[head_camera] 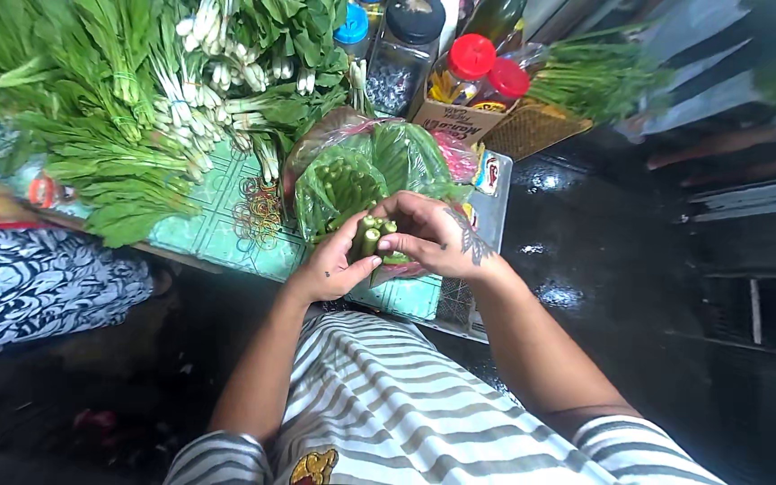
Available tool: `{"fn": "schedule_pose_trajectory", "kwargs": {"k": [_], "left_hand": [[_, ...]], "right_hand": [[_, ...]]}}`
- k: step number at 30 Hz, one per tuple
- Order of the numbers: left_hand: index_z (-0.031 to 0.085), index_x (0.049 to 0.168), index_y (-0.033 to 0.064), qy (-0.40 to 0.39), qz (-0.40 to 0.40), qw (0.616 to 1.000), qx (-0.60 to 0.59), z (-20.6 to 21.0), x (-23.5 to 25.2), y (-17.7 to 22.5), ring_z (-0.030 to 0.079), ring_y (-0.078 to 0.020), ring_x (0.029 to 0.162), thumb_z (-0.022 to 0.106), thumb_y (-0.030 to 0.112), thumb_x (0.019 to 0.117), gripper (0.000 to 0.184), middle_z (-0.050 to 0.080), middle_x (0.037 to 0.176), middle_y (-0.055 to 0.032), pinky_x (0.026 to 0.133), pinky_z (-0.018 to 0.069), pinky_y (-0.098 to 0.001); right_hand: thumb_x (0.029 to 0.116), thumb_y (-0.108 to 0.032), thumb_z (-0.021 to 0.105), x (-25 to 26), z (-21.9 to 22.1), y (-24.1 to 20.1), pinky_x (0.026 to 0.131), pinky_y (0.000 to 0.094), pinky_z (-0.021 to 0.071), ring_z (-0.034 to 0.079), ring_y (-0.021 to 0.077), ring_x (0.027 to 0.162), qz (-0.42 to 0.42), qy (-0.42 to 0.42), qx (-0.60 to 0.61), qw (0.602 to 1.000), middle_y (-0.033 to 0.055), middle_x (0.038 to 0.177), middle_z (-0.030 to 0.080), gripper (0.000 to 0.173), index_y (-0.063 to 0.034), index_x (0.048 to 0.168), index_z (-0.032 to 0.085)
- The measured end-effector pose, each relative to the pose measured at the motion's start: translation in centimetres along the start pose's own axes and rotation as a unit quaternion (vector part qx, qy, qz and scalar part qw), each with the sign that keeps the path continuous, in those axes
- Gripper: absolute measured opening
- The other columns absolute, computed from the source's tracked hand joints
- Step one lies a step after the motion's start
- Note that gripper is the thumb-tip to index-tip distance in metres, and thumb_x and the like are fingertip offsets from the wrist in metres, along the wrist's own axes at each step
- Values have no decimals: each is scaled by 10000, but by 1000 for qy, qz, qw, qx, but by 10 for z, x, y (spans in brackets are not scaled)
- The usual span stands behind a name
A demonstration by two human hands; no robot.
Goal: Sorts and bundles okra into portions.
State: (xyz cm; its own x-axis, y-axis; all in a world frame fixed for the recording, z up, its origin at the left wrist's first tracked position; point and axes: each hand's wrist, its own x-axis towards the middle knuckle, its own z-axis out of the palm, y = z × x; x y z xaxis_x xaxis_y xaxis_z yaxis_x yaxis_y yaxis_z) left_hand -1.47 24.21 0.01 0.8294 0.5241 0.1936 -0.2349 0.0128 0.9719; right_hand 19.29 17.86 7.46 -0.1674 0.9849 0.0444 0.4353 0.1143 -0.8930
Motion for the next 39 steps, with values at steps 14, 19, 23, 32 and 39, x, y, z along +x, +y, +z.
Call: {"fn": "schedule_pose_trajectory", "kwargs": {"k": [14, 19, 23, 32, 39], "left_hand": [[422, 1423, -37, 32, -19, 986, -162, 6, -11, -23, 672, -166, 1080, 641, -56, 926, 544, 661, 1199, -115, 971, 572, -378], [423, 1428, -47, 138, -36, 966, -215, -18, -50, -39, 683, -182, 1070, 587, -10, 966, 492, 675, 1197, -123, 980, 568, -405], [456, 1423, 14, 287, -135, 945, -77, -73, -116, -66, 708, -223, 980, 608, 66, 975, 477, 697, 1128, -124, 886, 609, -426], [421, 1482, 77, 400, -269, 875, 53, -133, -248, -86, 704, -196, 1011, 636, 109, 987, 540, 694, 1160, -99, 902, 606, -409], [203, 1614, 154, 381, -250, 887, 70, -151, -231, -86, 693, -191, 1054, 635, 123, 993, 758, 645, 1270, -116, 925, 597, -415]], "right_hand": [[706, -145, 912, 8, 14, 17, 553, 270, 584, 650, 105, 609, 14, 42, 40, 998, 5, 756, 693, 321, -96, 871, 641], [764, -229, 893, 35, 65, 31, 604, 265, 581, 634, 91, 669, 65, 48, 164, 983, -21, 866, 687, 415, -137, 1086, 649], [993, -147, 644, 97, 144, 65, 683, 363, 606, 672, 168, 742, 102, 68, 34, 992, 88, 930, 696, 168, -25, 1104, 673], [953, -135, 632, 225, 230, 139, 992, 581, 500, 582, 360, 1274, -7, -198, -470, 860, 112, 1305, 677, 202, -133, 1106, 763], [947, -201, 703, 233, 184, 89, 946, 552, 559, 719, 298, 1019, 92, -85, -303, 945, 122, 1050, 752, 165, -88, 1053, 759]]}}
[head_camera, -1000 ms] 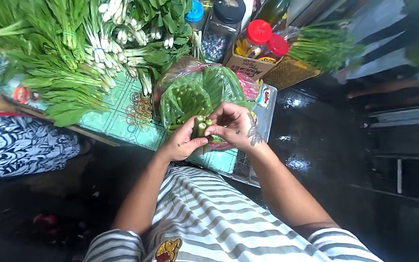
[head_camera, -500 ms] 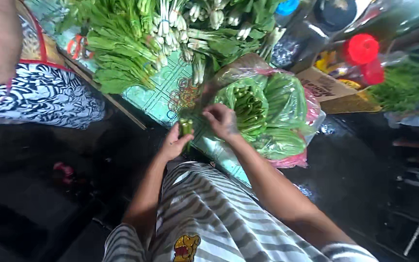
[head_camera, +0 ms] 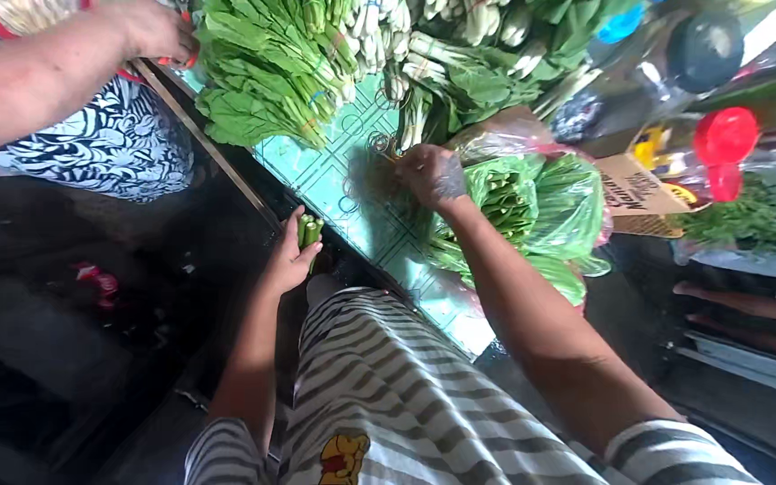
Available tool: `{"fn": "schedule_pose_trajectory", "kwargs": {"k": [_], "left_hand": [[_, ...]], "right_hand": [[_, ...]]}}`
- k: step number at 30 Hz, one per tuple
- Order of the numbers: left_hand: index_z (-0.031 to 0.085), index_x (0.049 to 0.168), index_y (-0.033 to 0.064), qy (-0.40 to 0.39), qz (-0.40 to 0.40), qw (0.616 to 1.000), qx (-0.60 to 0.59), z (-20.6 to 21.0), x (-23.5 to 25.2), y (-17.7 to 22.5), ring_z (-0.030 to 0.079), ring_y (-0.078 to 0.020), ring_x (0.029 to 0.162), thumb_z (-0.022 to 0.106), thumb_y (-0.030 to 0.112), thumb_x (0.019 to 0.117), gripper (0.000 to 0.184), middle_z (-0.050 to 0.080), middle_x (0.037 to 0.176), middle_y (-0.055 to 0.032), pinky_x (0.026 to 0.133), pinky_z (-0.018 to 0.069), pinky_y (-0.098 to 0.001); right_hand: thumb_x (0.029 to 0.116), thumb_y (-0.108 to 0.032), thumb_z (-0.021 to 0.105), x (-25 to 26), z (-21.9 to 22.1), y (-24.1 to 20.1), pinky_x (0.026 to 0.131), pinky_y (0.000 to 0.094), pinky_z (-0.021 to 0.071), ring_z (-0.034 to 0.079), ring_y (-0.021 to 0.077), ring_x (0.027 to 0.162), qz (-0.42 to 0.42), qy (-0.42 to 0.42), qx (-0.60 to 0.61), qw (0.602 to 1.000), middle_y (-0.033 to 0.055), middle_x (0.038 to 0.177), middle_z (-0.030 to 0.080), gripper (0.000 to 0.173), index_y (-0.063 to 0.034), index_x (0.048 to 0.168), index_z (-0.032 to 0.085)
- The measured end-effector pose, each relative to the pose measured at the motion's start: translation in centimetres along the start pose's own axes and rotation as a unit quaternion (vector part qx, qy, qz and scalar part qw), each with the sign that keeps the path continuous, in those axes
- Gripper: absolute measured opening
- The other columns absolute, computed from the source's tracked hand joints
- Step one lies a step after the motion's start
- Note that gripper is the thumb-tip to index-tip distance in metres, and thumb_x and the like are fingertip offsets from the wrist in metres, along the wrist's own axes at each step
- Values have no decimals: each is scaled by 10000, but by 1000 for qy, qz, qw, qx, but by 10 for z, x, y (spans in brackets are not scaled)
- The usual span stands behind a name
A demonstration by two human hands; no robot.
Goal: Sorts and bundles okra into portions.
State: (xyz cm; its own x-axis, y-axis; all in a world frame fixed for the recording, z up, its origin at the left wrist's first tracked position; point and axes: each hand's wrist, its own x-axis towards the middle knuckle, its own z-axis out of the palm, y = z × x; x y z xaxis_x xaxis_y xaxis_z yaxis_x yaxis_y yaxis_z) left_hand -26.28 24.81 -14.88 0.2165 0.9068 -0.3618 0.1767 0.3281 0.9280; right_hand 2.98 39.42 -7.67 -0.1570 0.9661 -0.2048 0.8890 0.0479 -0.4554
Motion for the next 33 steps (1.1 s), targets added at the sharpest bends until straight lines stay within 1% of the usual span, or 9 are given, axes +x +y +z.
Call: {"fn": "schedule_pose_trajectory", "kwargs": {"k": [3, 5, 11, 16, 18, 21, 25, 30, 33], "left_hand": [[81, 1651, 238, -33, 37, 997, 59, 0, 23, 23, 683, -210, 1109, 632, 170, 1015, 844, 611, 1355, -123, 957, 588, -450], [57, 1654, 277, -43, 62, 991, 115, 3, 37, 40, 683, -218, 1129, 631, 198, 1019, 860, 601, 1394, -120, 966, 582, -476], [113, 1651, 212, -113, 140, 965, 190, 34, 76, 90, 620, -265, 1250, 631, 160, 1008, 827, 532, 1475, -156, 1038, 531, -521], [127, 1654, 221, -188, 159, 952, 181, 83, 94, 122, 530, -235, 1366, 651, 159, 993, 846, 386, 1612, -115, 1092, 491, -510], [145, 1650, 223, -214, 159, 949, 171, 101, 98, 131, 588, -226, 1298, 655, 159, 989, 838, 468, 1545, -123, 1057, 525, -499], [178, 1640, 257, -250, 151, 943, 161, 125, 101, 139, 656, -208, 1190, 658, 160, 984, 819, 505, 1511, -97, 996, 575, -471], [195, 1636, 272, -276, 129, 937, 172, 150, 99, 146, 646, -204, 1208, 685, 163, 976, 829, 512, 1509, -89, 1005, 564, -467], [218, 1624, 224, -267, 134, 948, 114, 157, 80, 142, 706, -199, 1053, 652, 115, 980, 785, 611, 1365, -107, 914, 613, -432], [234, 1618, 228, -233, 109, 958, 128, 143, 71, 125, 682, -190, 1113, 658, 133, 979, 772, 615, 1365, -94, 946, 595, -440]], "right_hand": [[918, -123, 731, 0, -18, 8, 783, 432, 630, 734, 212, 830, 13, 55, 210, 976, 113, 982, 736, 423, -20, 1297, 573], [922, -49, 672, -5, -30, 15, 654, 413, 629, 702, 222, 715, 32, 93, 393, 914, 109, 915, 691, 503, -33, 1367, 436], [1004, -41, 410, -62, -92, 37, 863, 509, 603, 710, 258, 913, 5, 180, 700, 691, 65, 1061, 698, 317, -182, 1284, 453], [914, 22, 605, -139, -144, 72, 856, 493, 592, 675, 201, 836, -170, 257, 758, 575, 32, 1051, 691, 482, -247, 1293, 475], [917, 24, 583, -172, -162, 81, 868, 499, 594, 681, 208, 865, -163, 299, 707, 620, 32, 1023, 686, 448, -225, 1272, 472], [904, 36, 529, -211, -159, 97, 775, 420, 624, 723, 215, 828, -32, 341, 547, 764, 89, 1015, 741, 312, -83, 1184, 598], [985, -94, 580, -222, -111, 118, 784, 432, 639, 736, 215, 842, 136, 148, 322, 925, 133, 1031, 734, 250, 15, 1199, 649], [999, -313, 620, -208, -89, 104, 742, 392, 609, 703, 119, 770, 84, 97, 214, 968, 12, 869, 727, 215, -124, 1043, 714], [990, -337, 632, -174, -109, 70, 706, 381, 611, 692, 103, 735, 15, 80, 197, 977, -7, 829, 713, 220, -131, 999, 709]]}}
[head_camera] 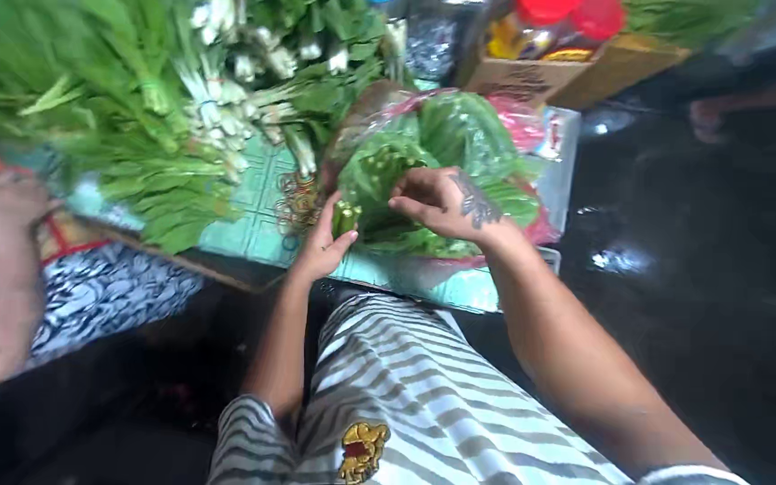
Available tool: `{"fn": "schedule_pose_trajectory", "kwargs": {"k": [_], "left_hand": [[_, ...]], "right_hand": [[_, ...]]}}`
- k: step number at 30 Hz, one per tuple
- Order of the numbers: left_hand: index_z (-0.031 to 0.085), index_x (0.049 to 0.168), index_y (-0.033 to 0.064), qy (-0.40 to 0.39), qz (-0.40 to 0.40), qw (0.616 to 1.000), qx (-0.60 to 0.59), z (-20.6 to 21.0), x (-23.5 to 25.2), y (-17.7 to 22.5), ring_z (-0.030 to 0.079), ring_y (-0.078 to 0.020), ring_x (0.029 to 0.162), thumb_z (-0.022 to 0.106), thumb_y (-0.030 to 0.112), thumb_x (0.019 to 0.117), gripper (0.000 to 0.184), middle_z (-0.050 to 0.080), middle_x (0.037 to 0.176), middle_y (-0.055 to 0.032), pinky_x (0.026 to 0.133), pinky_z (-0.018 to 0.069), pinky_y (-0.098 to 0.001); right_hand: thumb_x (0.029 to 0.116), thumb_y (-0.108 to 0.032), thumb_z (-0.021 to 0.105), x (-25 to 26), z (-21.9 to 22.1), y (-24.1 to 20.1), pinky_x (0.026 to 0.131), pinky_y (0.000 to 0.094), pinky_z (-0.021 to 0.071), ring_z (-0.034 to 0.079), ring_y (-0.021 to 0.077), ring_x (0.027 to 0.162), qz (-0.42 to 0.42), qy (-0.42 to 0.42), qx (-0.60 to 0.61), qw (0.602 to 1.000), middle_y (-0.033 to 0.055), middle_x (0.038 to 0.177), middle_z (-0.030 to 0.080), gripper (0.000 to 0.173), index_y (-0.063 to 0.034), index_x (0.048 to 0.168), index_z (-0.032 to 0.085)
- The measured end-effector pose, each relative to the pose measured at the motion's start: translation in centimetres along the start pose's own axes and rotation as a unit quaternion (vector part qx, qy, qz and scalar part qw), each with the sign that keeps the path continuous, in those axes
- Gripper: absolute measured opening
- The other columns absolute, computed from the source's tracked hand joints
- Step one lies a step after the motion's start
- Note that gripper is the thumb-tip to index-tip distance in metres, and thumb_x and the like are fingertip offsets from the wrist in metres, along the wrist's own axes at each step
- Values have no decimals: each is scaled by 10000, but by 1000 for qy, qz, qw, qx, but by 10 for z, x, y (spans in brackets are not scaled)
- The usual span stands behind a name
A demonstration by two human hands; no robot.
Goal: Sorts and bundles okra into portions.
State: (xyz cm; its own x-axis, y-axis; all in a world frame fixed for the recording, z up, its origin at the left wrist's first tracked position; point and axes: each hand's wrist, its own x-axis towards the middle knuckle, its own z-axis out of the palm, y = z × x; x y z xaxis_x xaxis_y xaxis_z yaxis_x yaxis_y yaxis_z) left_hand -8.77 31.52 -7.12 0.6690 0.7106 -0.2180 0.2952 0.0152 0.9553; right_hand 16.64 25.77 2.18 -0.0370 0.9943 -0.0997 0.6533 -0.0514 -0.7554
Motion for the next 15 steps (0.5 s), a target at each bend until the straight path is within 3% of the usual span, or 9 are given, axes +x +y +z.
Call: {"fn": "schedule_pose_trajectory", "kwargs": {"k": [2, 5, 6, 7, 8, 9, 10, 12, 15], "left_hand": [[246, 1615, 187, 14, -25, 1000, 4, -3, -15, -12, 648, -198, 1187, 670, 143, 979, 766, 584, 1415, -108, 1005, 562, -456], [243, 1606, 182, 41, -58, 996, -45, -13, -42, -31, 705, -202, 1017, 661, 124, 979, 756, 676, 1216, -108, 904, 608, -424], [242, 1610, 189, 54, -63, 995, -56, -19, -51, -38, 708, -214, 996, 653, 125, 980, 755, 678, 1202, -116, 889, 613, -427], [245, 1610, 191, 70, -69, 993, -61, -26, -61, -43, 713, -224, 989, 647, 126, 982, 748, 679, 1205, -122, 883, 616, -432], [248, 1613, 196, 88, -77, 991, -63, -33, -70, -47, 713, -228, 1003, 648, 134, 986, 746, 679, 1219, -123, 896, 613, -438], [251, 1613, 197, 106, -81, 989, -64, -39, -79, -51, 711, -229, 1020, 650, 139, 987, 744, 676, 1235, -122, 907, 610, -440], [251, 1612, 190, 126, -82, 986, -70, -45, -88, -55, 706, -228, 1035, 653, 138, 985, 747, 672, 1242, -121, 917, 606, -438], [259, 1608, 177, 166, -87, 978, -92, -55, -107, -65, 710, -233, 1027, 659, 125, 974, 752, 677, 1223, -122, 908, 612, -437], [259, 1605, 169, 204, -102, 966, -121, -64, -128, -83, 711, -218, 1010, 654, 135, 966, 752, 685, 1205, -112, 897, 611, -409]], "right_hand": [[991, -355, 637, 34, -7, -30, 739, 400, 611, 695, 107, 752, -65, -56, -24, 996, -2, 842, 718, 247, -122, 998, 719], [987, -315, 673, 98, -13, -68, 718, 366, 590, 675, 112, 736, -117, -161, 35, 979, 16, 832, 709, 246, -73, 974, 717], [997, -280, 675, 120, -14, -77, 700, 364, 625, 716, 143, 746, -99, -190, 84, 973, 55, 869, 736, 241, -43, 1030, 699], [1005, -243, 673, 140, -13, -84, 701, 411, 656, 742, 219, 790, -62, -203, 131, 968, 123, 947, 727, 283, -27, 1187, 651], [1008, -235, 671, 160, -12, -88, 709, 453, 660, 743, 275, 836, -23, -186, 138, 973, 165, 1059, 699, 442, -108, 1411, 540], [1014, -244, 663, 179, -7, -87, 692, 485, 657, 741, 304, 844, 6, -146, 107, 983, 182, 1144, 678, 579, -234, 1536, 412], [1014, -237, 648, 197, 0, -80, 668, 507, 648, 741, 315, 821, 22, -96, 56, 994, 188, 1172, 680, 653, -302, 1582, 332], [991, -199, 622, 214, 26, -57, 737, 538, 624, 732, 317, 853, 28, -20, -34, 999, 183, 1201, 684, 641, -257, 1571, 355], [978, -192, 622, 209, 81, -25, 902, 619, 552, 699, 379, 1007, 6, -33, -161, 986, 211, 1147, 700, 363, -71, 1320, 626]]}}
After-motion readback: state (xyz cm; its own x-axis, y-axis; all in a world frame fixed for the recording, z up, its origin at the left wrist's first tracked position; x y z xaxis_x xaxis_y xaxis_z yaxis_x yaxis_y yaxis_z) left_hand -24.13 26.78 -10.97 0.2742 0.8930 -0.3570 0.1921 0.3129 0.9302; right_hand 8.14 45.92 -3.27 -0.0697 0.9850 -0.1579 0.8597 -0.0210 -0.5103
